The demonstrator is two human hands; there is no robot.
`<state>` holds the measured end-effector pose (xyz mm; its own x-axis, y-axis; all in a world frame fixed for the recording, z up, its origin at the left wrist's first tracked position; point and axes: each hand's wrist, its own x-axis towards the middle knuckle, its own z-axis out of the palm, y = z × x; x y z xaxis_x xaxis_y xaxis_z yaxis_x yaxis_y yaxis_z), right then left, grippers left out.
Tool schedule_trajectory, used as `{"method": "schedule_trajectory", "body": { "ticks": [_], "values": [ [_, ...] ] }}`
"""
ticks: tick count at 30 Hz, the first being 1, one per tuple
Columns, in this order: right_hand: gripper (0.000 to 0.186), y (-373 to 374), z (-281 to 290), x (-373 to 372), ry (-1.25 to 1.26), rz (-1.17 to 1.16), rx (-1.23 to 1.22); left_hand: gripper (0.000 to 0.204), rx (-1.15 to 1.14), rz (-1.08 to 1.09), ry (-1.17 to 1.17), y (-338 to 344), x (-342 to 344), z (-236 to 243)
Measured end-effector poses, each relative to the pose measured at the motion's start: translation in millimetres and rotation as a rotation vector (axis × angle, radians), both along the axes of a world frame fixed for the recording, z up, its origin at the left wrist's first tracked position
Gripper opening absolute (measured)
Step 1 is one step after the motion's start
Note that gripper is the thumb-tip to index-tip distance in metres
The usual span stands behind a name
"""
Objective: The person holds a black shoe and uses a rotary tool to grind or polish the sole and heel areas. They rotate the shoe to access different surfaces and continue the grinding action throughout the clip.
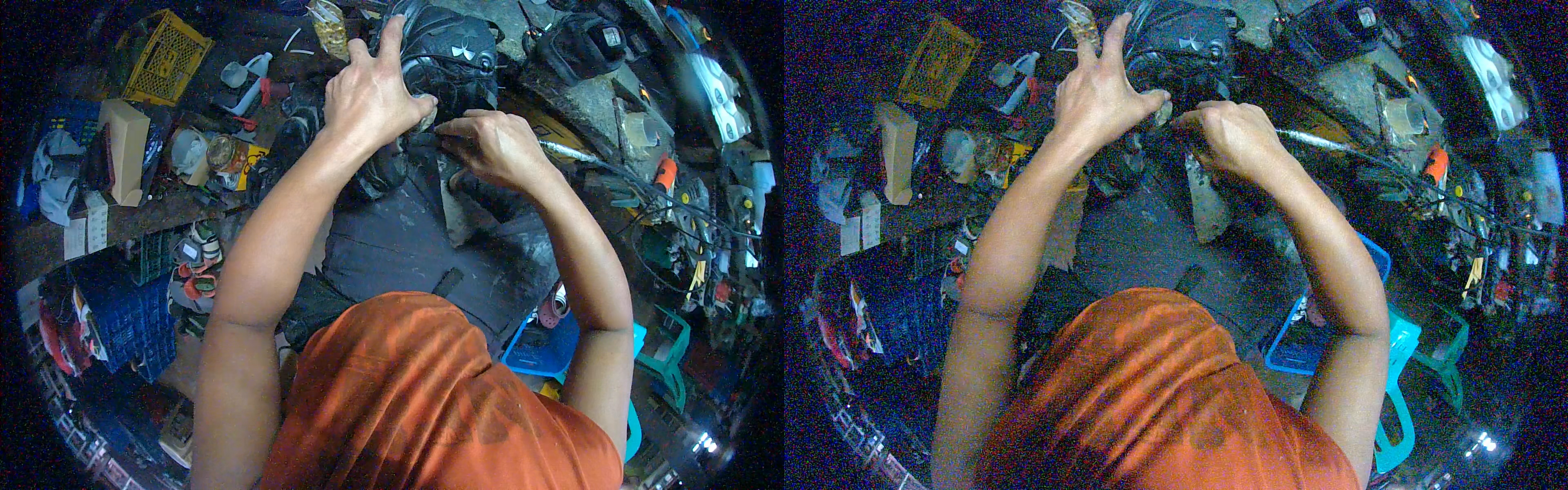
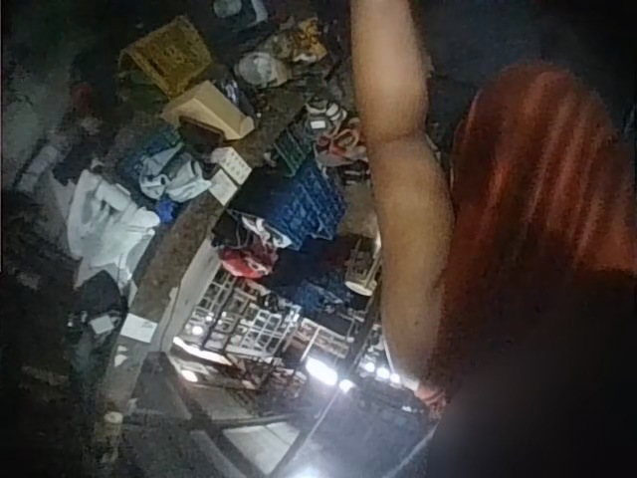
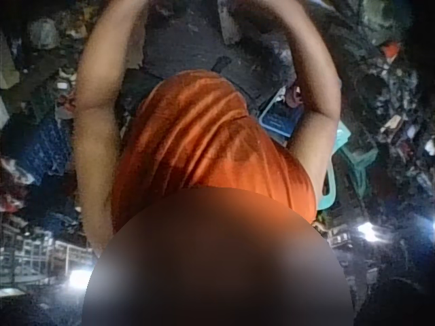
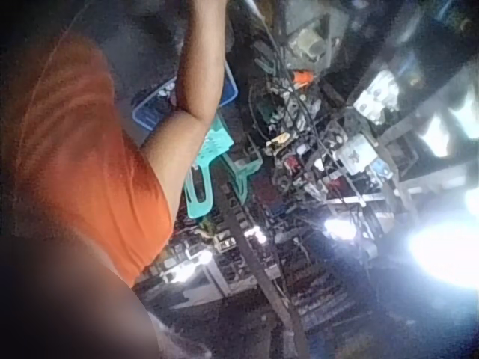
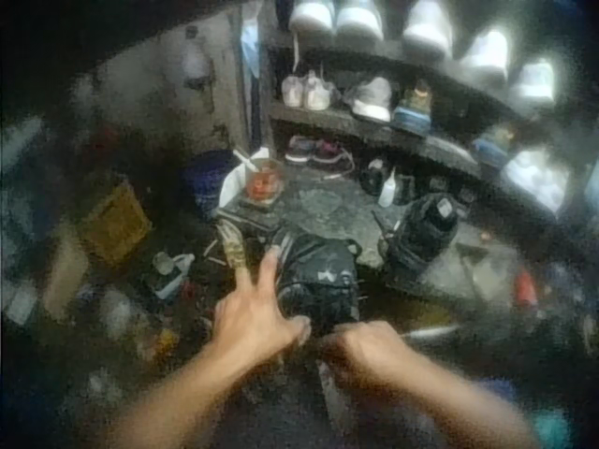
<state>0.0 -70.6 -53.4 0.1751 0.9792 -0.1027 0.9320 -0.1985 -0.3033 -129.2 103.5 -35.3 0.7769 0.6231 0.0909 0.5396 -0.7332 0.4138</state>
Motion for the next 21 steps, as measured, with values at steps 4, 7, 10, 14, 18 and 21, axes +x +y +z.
{"method": "schedule_trajectory", "body": {
  "ticks": [4,7,10,14,18,21],
  "values": [
    [0.028,0.7,3.2,0.7,0.02,0.005,-0.057,0.114,0.007,-0.009,-0.002,0.1,-0.2,1.4],
    [0.028,-1.3,6.1,2.1,0.133,0.014,-0.081,0.112,0.076,-0.057,-0.056,4.8,-1.4,3.4],
    [0.028,-1.2,4.0,-1.8,0.111,0.023,-0.02,0.112,0.093,-0.056,-0.033,2.1,-1.7,4.1],
    [0.028,-1.6,0.5,-4.0,0.136,-0.018,-0.085,0.112,0.103,-0.088,-0.046,-1.1,-2.0,4.3],
    [0.029,-4.3,-0.4,-5.7,0.159,-0.015,-0.072,0.111,0.108,-0.117,-0.055,-0.2,-3.7,1.5],
    [0.028,-3.9,-0.1,-7.7,0.154,-0.021,-0.088,0.111,0.1,-0.126,-0.074,0.4,-4.8,-2.0]
  ]
}}
